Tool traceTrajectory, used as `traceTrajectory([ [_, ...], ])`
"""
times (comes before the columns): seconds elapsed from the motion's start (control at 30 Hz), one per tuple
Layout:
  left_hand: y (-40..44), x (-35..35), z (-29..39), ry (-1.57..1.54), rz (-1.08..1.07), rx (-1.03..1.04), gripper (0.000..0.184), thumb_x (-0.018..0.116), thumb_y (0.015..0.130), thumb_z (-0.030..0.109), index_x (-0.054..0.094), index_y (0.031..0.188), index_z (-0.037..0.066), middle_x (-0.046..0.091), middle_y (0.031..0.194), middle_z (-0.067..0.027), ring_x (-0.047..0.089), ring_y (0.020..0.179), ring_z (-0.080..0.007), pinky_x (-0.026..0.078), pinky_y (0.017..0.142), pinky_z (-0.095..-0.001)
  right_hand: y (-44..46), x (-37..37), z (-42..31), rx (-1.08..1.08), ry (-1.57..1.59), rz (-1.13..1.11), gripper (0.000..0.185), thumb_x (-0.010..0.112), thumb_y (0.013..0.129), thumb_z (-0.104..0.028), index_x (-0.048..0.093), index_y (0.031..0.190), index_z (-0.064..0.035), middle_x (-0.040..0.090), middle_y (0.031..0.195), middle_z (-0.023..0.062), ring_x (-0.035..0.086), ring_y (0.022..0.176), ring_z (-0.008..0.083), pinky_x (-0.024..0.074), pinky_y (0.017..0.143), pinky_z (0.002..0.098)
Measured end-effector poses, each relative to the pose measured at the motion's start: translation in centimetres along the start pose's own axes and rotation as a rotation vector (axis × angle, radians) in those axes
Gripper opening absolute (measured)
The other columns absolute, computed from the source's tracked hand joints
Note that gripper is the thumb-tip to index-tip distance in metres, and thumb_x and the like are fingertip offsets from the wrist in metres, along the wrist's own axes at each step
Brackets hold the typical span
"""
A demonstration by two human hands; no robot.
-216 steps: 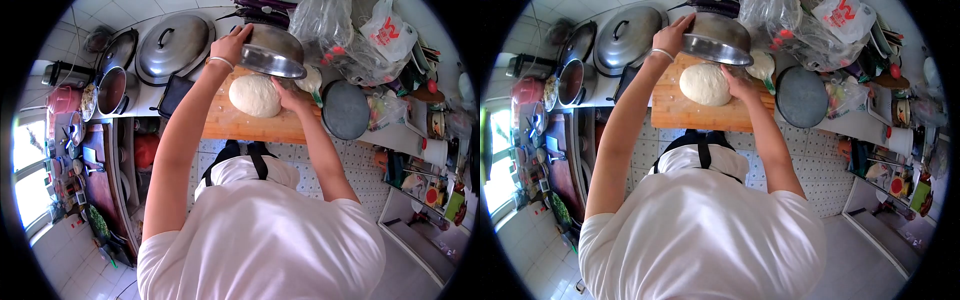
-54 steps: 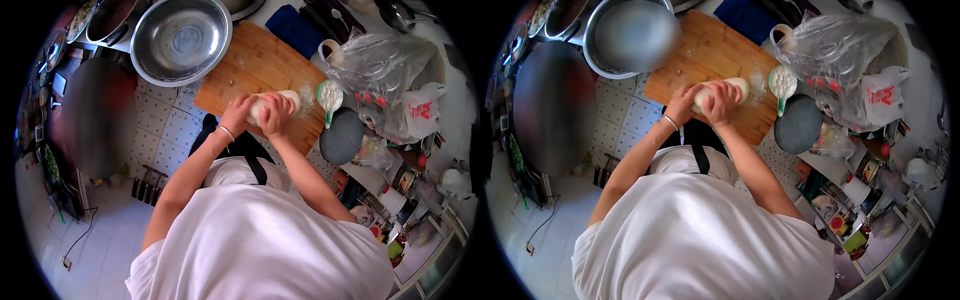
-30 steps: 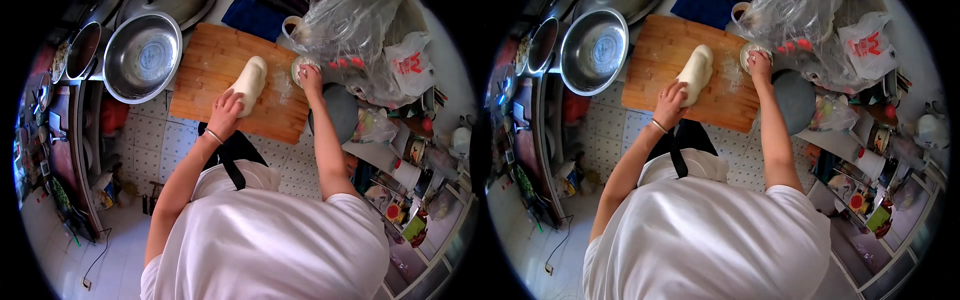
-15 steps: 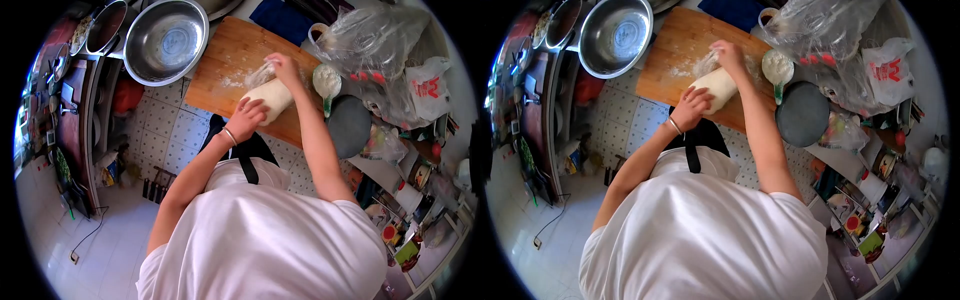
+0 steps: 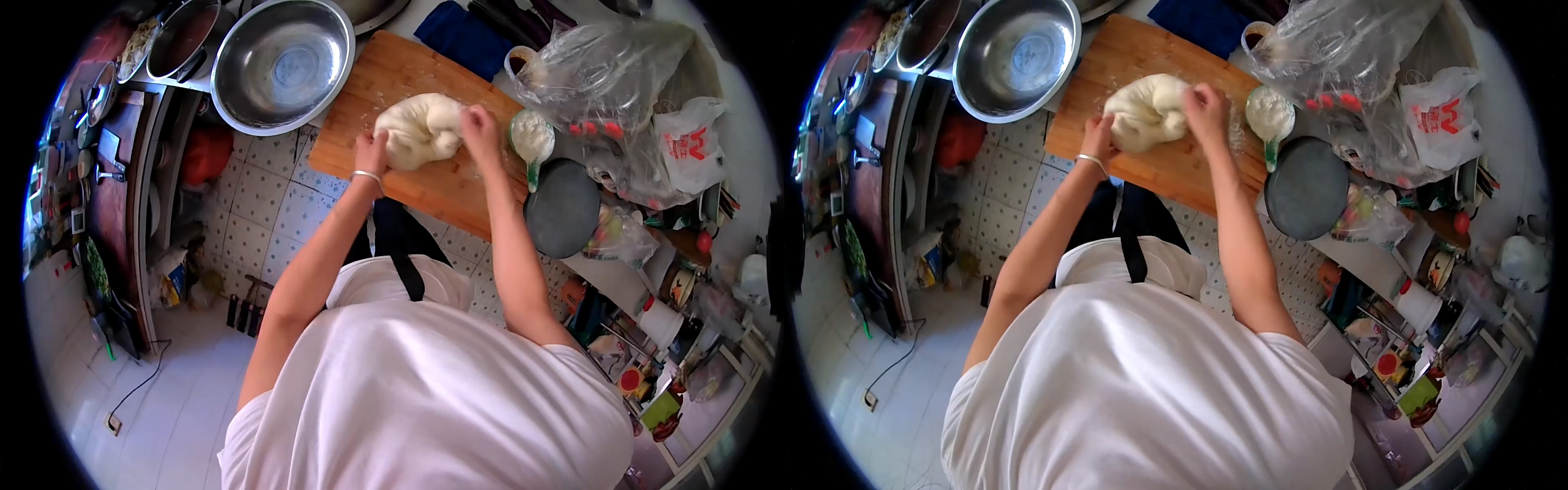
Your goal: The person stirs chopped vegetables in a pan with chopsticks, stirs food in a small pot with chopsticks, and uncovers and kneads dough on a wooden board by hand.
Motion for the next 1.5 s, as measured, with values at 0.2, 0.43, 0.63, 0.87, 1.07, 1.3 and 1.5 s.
traceTrajectory([
  [0.2, -8.3, 3.3, -1.2, -0.290, -0.361, -0.271, 0.068, 0.043, 0.090, 0.062, 0.039, 0.136, 0.013, 0.051, 0.123, -0.0076, 0.055, 0.101, -0.0239, 0.045, 0.088, -0.0387, -7.3, 6.1, -5.4, -0.426, -0.383, 0.276, 0.037, 0.066, 0.074, -0.029, 0.053, 0.100, -0.0066, 0.052, 0.108, 0.0162, 0.045, 0.106, 0.0367, 0.0335, 0.089, 0.0474],
  [0.43, 0.8, -1.7, 2.1, 0.504, -0.107, 0.424, 0.057, 0.068, 0.083, 0.042, 0.052, 0.113, -0.003, 0.064, 0.091, -0.0125, 0.062, 0.078, -0.0192, 0.050, 0.072, -0.0296, 5.3, 10.0, -3.5, -0.325, -0.733, 0.382, 0.031, 0.061, 0.082, -0.030, 0.055, 0.104, -0.0088, 0.056, 0.108, 0.0132, 0.047, 0.109, 0.0328, 0.0308, 0.091, 0.0491],
  [0.63, 5.2, 2.0, 7.3, 0.619, -0.231, 0.467, 0.059, 0.075, 0.071, 0.035, 0.054, 0.113, -0.002, 0.060, 0.103, -0.0261, 0.058, 0.099, -0.0380, 0.047, 0.085, -0.0423, 9.0, 9.0, -1.8, -0.287, -0.428, 0.126, 0.043, 0.046, 0.090, -0.049, 0.062, 0.083, -0.0101, 0.066, 0.088, 0.0104, 0.059, 0.089, 0.0291, 0.0392, 0.083, 0.0397],
  [0.87, -6.5, 2.2, 4.6, 0.869, -0.440, 0.938, 0.074, 0.077, 0.058, 0.005, 0.047, 0.125, 0.013, 0.049, 0.109, -0.0200, 0.048, 0.106, -0.0421, 0.046, 0.089, -0.0423, -5.2, 4.9, -5.9, -0.156, -0.504, 0.280, 0.024, 0.052, 0.086, -0.034, 0.060, 0.086, -0.0114, 0.063, 0.095, 0.0083, 0.053, 0.098, 0.0324, 0.0342, 0.086, 0.0536],
  [1.07, -1.7, 0.9, 4.1, 0.879, -0.303, 0.828, 0.077, 0.077, 0.059, 0.006, 0.048, 0.129, 0.016, 0.050, 0.111, -0.0192, 0.052, 0.101, -0.0418, 0.047, 0.087, -0.0428, -3.4, 8.6, -2.8, -0.501, -0.733, 0.366, 0.033, 0.059, 0.073, -0.036, 0.059, 0.098, -0.0150, 0.060, 0.098, 0.0063, 0.050, 0.105, 0.0280, 0.0309, 0.090, 0.0517],
  [1.3, 5.7, 3.1, 7.7, 1.171, -0.080, 0.805, 0.067, 0.069, 0.074, 0.038, 0.046, 0.131, 0.010, 0.058, 0.113, -0.0295, 0.057, 0.098, -0.0447, 0.047, 0.085, -0.0448, 8.0, 10.8, -2.3, -0.325, -0.767, 0.174, 0.037, 0.055, 0.079, -0.043, 0.065, 0.103, -0.0154, 0.061, 0.104, 0.0105, 0.051, 0.109, 0.0298, 0.0281, 0.097, 0.0500],
  [1.5, 1.3, 0.6, 0.8, 0.814, -0.068, 0.745, 0.066, 0.067, 0.079, 0.050, 0.049, 0.122, 0.005, 0.056, 0.117, -0.0234, 0.062, 0.094, -0.0393, 0.049, 0.080, -0.0458, 9.7, 5.2, -3.1, -0.142, -0.314, -0.153, 0.045, 0.049, 0.087, -0.050, 0.069, 0.102, -0.0123, 0.068, 0.103, 0.0095, 0.060, 0.103, 0.0287, 0.0400, 0.092, 0.0445],
])
Point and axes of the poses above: each hand's wrist, its own y-axis towards the middle knuckle, its own x-axis out of the palm, z = x × y, the point moved 6 cm from there along y, towards the middle knuckle
